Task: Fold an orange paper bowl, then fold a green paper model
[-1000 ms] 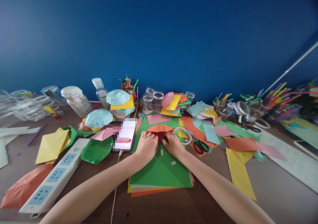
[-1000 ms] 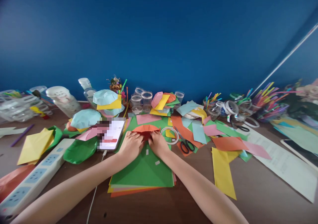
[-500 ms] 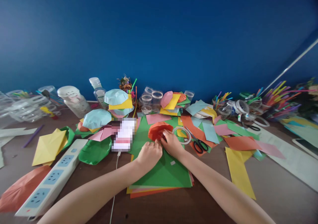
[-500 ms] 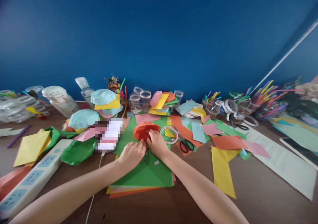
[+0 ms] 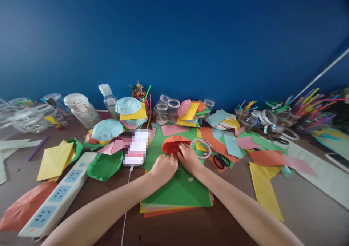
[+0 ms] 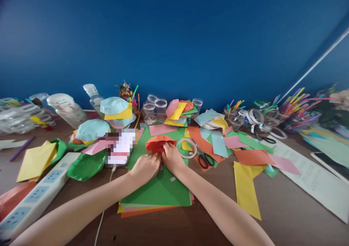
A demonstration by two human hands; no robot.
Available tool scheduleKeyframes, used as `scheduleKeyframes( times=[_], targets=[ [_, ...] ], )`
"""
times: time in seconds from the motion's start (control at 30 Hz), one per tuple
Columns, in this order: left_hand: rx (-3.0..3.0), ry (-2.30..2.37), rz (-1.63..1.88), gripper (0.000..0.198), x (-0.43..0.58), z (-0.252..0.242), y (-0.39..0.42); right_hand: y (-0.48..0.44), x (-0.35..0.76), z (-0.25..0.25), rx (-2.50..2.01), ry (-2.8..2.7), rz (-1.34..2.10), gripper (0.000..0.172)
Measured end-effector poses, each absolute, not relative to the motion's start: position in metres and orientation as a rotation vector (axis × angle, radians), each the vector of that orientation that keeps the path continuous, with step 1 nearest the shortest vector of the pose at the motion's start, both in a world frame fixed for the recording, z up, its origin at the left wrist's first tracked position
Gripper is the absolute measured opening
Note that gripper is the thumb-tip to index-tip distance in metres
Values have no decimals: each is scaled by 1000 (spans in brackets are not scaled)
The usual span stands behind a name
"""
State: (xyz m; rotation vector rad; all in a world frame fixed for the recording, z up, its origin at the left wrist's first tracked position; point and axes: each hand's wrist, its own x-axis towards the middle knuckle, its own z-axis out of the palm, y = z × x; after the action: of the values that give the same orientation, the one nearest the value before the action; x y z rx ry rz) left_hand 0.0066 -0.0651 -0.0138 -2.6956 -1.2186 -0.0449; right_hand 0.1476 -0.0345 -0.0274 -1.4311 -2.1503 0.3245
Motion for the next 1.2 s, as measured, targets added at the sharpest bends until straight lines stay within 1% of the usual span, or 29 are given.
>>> scheduleKeyframes(
  times=[0.17, 0.4, 0.53, 0.77, 0.9, 0.97, 1.07, 1.13, 1.2],
  targets=[
    [-2702, -1242, -43, 28, 5, -14, -63, -35, 148, -33, -1429, -2057, 331, 21],
    [-2679, -1204, -52, 39, 5, -13, -63, -30, 152, -35, -1447, -1978, 398, 10],
    [-2690, -1209, -33, 32, 6, -14, -63, -29, 154, -37, -1457, -1946, 381, 10],
    [-2694, -1221, -22, 33, 8, -12, -64, -28, 151, -36, -1464, -1906, 374, 13],
    [-2700, -1252, -14, 27, 10, -8, -67, -29, 151, -35, -1426, -1908, 372, 14],
    [-2707, -1297, 2, 25, 11, -4, -68, -32, 152, -32, -1394, -1889, 433, 18],
    [-2738, -1349, -11, 24, 11, 1, -67, -42, 153, -22, -1285, -1836, 586, 32],
    [-2773, -1359, -27, 24, 9, 4, -65, -48, 155, -14, -1183, -1822, 560, 30],
    [-2794, -1358, -28, 24, 7, 4, -63, -52, 160, -6, -1129, -1777, 468, 23]
  ],
)
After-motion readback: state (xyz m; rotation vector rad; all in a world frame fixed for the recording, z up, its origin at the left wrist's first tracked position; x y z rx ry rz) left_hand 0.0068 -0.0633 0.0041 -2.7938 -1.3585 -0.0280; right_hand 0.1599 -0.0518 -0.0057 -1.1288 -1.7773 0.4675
